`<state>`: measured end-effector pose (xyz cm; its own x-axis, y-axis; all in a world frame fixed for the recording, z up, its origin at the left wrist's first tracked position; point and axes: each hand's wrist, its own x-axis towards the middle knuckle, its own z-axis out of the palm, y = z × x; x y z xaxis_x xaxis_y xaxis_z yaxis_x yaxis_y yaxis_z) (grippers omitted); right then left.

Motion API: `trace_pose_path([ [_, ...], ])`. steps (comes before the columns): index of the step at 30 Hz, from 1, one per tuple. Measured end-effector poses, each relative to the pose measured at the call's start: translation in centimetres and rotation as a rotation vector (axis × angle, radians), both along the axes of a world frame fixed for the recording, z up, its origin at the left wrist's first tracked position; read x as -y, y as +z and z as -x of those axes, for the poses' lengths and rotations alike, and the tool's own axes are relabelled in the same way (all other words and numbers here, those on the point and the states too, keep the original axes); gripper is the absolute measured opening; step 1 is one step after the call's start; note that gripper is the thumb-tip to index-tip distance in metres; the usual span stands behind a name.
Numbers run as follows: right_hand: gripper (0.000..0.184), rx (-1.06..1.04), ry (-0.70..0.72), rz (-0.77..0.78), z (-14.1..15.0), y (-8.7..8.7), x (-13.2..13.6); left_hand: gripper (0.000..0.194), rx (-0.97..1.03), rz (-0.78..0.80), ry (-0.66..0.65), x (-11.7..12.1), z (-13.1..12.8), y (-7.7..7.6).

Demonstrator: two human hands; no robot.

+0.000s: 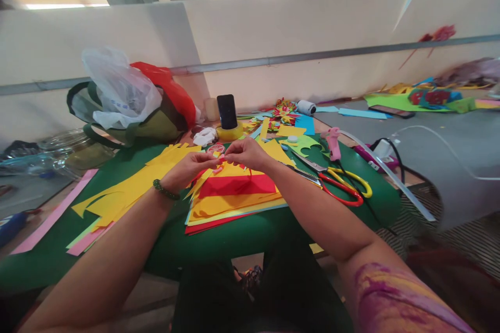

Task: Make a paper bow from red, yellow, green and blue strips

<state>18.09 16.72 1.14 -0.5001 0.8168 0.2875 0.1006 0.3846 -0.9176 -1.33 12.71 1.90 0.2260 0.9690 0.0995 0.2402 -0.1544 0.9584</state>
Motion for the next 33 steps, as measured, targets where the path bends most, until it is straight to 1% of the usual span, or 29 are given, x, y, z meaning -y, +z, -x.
trace_pose_path([
  [2,0.019,0.025,-0.001,-0.037,-0.1,0.0,-0.1,0.023,-0.010,0.012,-0.003,-0.1,0.1,0.0],
  [4,0.018,0.059,-0.033,-0.109,-0.1,-0.1,-0.1,0.023,-0.025,0.023,-0.006,-0.1,0.2,-0.1],
  [6,0.017,0.094,-0.089,-0.217,0.0,-0.2,-0.1,0.024,-0.027,0.029,0.004,-0.1,0.3,-0.1],
  [10,0.017,0.143,-0.205,-0.461,0.1,-0.1,0.4,0.030,0.017,0.021,0.073,-0.2,0.2,-0.3],
  [13,0.015,0.176,-0.253,-0.568,0.4,-0.1,0.8,0.034,0.059,0.018,0.127,-0.3,0.1,-0.4],
  [18,0.014,0.173,-0.231,-0.614,0.8,-0.8,0.8,0.038,0.170,0.073,0.182,-0.5,0.0,-0.4],
  [22,0.016,0.185,-0.253,-0.623,0.7,-0.9,0.5,0.038,0.235,0.136,0.165,-0.5,0.1,-0.4],
  [27,0.014,0.198,-0.246,-0.616,0.8,-1.0,0.6,0.039,0.299,0.127,0.151,-0.6,0.0,-0.5],
  [30,0.012,0.224,-0.218,-0.609,1.2,-1.3,0.7,0.041,0.287,0.114,0.146,-0.6,0.0,-0.4],
  [32,0.008,0.280,-0.195,-0.583,1.4,-0.9,1.2,0.042,0.245,0.115,0.131,-0.5,0.2,-0.3],
  [33,0.005,0.329,-0.187,-0.559,1.3,-0.4,1.7,0.042,0.214,0.118,0.123,-0.5,0.3,-0.2],
])
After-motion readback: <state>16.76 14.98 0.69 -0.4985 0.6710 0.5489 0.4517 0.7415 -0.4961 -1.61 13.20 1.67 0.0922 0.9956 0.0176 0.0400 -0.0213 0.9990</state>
